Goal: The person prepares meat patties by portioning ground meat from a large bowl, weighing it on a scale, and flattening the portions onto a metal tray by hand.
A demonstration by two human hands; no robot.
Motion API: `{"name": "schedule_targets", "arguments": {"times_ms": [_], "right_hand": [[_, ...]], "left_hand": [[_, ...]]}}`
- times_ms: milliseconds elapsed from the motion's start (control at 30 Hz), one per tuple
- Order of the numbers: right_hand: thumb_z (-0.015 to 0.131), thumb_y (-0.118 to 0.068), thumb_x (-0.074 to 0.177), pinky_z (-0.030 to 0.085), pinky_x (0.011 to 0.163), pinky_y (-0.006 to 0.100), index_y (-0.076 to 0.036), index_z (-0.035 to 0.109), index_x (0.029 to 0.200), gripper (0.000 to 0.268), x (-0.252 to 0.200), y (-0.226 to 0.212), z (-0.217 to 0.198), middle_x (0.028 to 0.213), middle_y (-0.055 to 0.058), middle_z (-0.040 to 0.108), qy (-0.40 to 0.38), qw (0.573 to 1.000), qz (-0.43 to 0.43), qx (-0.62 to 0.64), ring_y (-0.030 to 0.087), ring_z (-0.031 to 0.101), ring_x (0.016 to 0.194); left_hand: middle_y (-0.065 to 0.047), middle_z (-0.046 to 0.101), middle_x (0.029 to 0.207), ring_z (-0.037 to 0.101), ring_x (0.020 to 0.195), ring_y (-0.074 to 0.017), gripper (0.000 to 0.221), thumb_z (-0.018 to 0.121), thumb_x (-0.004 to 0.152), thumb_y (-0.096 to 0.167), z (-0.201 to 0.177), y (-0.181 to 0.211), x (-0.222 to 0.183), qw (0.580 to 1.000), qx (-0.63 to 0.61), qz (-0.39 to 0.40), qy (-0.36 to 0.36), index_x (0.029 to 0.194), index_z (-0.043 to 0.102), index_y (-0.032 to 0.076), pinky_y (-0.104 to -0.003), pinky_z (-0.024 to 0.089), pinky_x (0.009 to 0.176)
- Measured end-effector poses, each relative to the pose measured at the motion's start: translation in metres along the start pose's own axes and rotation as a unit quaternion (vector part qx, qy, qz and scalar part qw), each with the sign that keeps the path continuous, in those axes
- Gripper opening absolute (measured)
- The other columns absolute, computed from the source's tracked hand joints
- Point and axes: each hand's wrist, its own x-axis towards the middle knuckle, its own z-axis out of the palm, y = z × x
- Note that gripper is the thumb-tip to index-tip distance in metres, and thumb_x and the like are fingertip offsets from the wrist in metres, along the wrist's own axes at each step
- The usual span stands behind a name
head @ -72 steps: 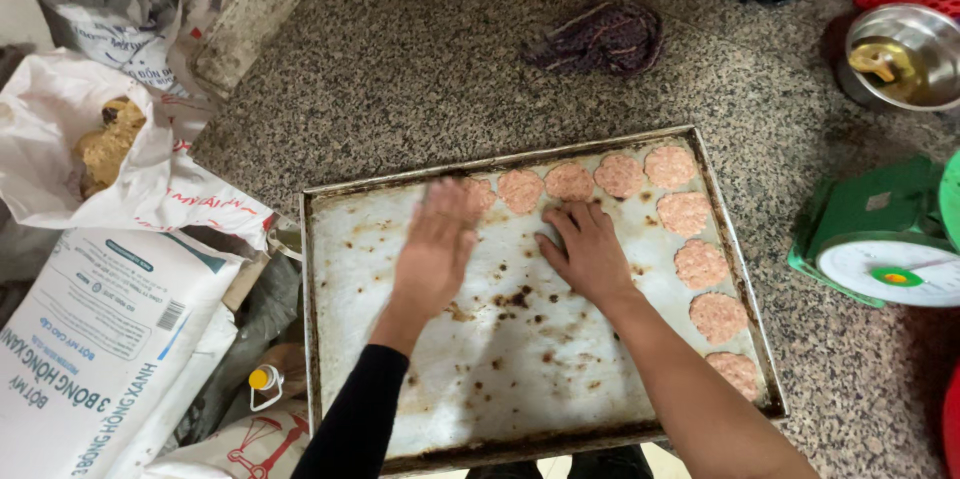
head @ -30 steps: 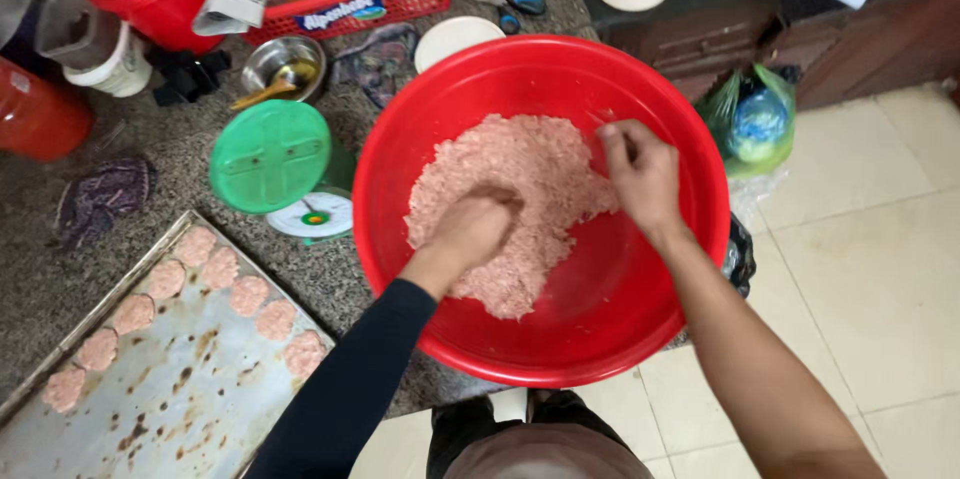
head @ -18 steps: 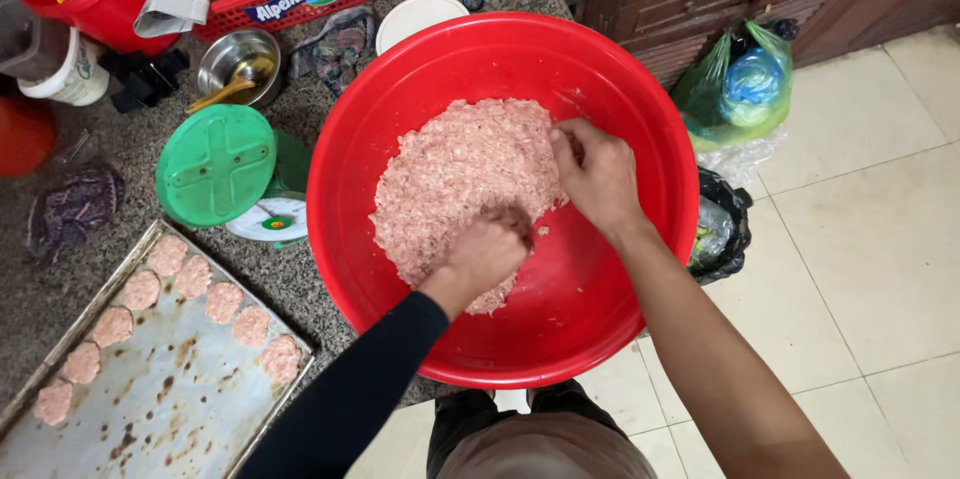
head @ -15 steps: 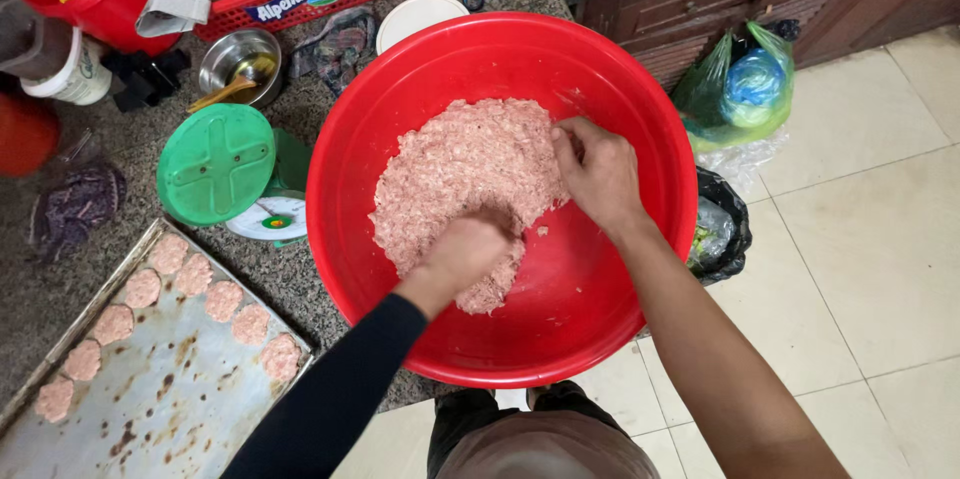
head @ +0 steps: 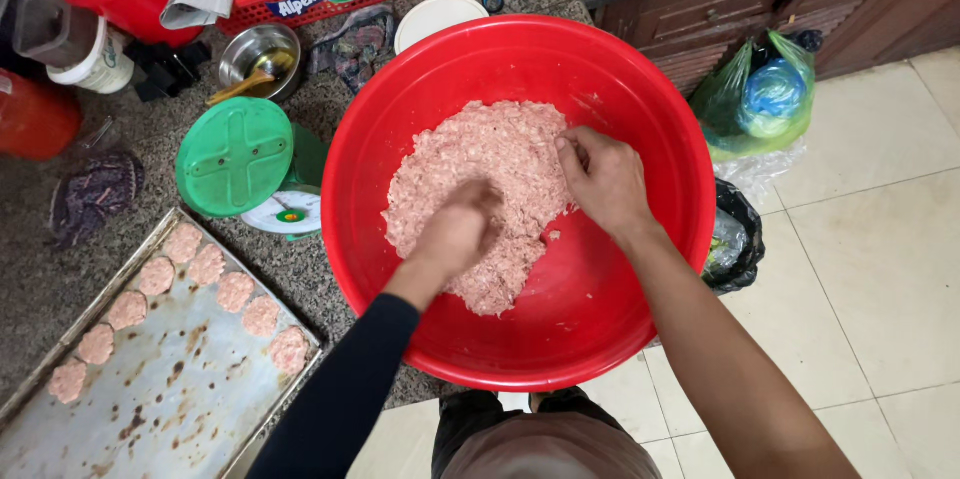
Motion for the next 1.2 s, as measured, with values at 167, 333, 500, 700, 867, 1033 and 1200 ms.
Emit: {"name": "schedule_targets", "arguments": {"times_ms": [167, 333, 500, 700, 867, 1033, 1200], "right_hand": [[0.068, -0.021, 0.098, 0.053, 0.062, 0.043, -0.004, 0.073, 0.1, 0.018, 0.0, -0.002, -0.001, 0.075, 0.017, 0.068, 0.003, 1.0, 0.001, 0.001, 0.031, 0.068, 0.065], [0.068, -0.021, 0.098, 0.053, 0.063, 0.042, -0.004, 0.073, 0.1, 0.018, -0.001, -0.003, -0.003, 0.075, 0.017, 0.068, 0.005, 1.0, -0.016, -0.003, 0.031, 0.068, 0.065], [0.067, -0.021, 0.097, 0.052, 0.062, 0.041, -0.004, 0.074, 0.1, 0.018, 0.001, -0.007, -0.004, 0.071, 0.016, 0.067, -0.028, 1.0, 0.007, 0.011, 0.029, 0.066, 0.06], [0.067, -0.021, 0.097, 0.053, 0.063, 0.041, -0.004, 0.074, 0.103, 0.019, 0.001, -0.009, -0.003, 0.074, 0.017, 0.068, -0.037, 0.999, -0.005, 0.006, 0.03, 0.068, 0.062], [0.067, -0.021, 0.096, 0.054, 0.064, 0.042, -0.005, 0.075, 0.102, 0.019, -0.001, -0.005, -0.001, 0.076, 0.017, 0.069, -0.031, 0.999, -0.015, -0.002, 0.032, 0.07, 0.067], [0.067, -0.022, 0.096, 0.055, 0.065, 0.043, -0.005, 0.075, 0.1, 0.018, -0.001, -0.002, 0.0, 0.075, 0.017, 0.07, -0.03, 0.999, -0.012, -0.001, 0.032, 0.071, 0.067], [0.067, -0.023, 0.097, 0.054, 0.062, 0.044, -0.005, 0.074, 0.099, 0.019, 0.0, -0.001, 0.004, 0.075, 0.018, 0.069, -0.043, 0.999, -0.021, -0.017, 0.034, 0.07, 0.066]], "left_hand": [[-0.018, 0.068, 0.127, 0.069, 0.116, -0.0311, 0.041, 0.056, 0.084, -0.023, 0.026, -0.01, 0.016, 0.971, 0.227, 0.037, -0.062, 0.115, 0.072, 0.0, -0.033, 0.058, 0.092], [-0.016, 0.07, 0.122, 0.072, 0.103, -0.0319, 0.036, 0.065, 0.085, -0.007, -0.02, -0.031, 0.017, 0.976, -0.081, -0.204, 0.0, 0.115, 0.075, 0.01, -0.038, 0.057, 0.096], [-0.015, 0.058, 0.13, 0.067, 0.11, -0.029, 0.03, 0.066, 0.086, -0.002, -0.049, -0.017, 0.013, 0.938, -0.187, -0.29, 0.025, 0.113, 0.074, 0.006, -0.036, 0.057, 0.097], [-0.017, 0.051, 0.139, 0.063, 0.116, -0.0287, 0.028, 0.062, 0.086, 0.001, -0.017, 0.014, 0.022, 0.966, -0.07, -0.242, -0.058, 0.113, 0.069, 0.001, -0.033, 0.057, 0.091], [-0.021, 0.066, 0.117, 0.069, 0.107, -0.0309, 0.05, 0.067, 0.085, 0.002, 0.017, 0.002, 0.035, 0.968, 0.223, -0.1, -0.058, 0.133, 0.062, -0.005, -0.037, 0.064, 0.073], [-0.014, 0.074, 0.109, 0.076, 0.081, -0.0216, 0.036, 0.059, 0.091, -0.001, -0.034, -0.008, 0.034, 0.95, -0.139, -0.277, 0.03, 0.124, 0.069, 0.01, -0.035, 0.062, 0.074], [-0.012, 0.073, 0.111, 0.073, 0.09, -0.0211, 0.043, 0.063, 0.092, 0.0, -0.07, 0.005, 0.014, 0.895, -0.222, -0.385, -0.049, 0.132, 0.057, 0.015, -0.037, 0.065, 0.081]]}}
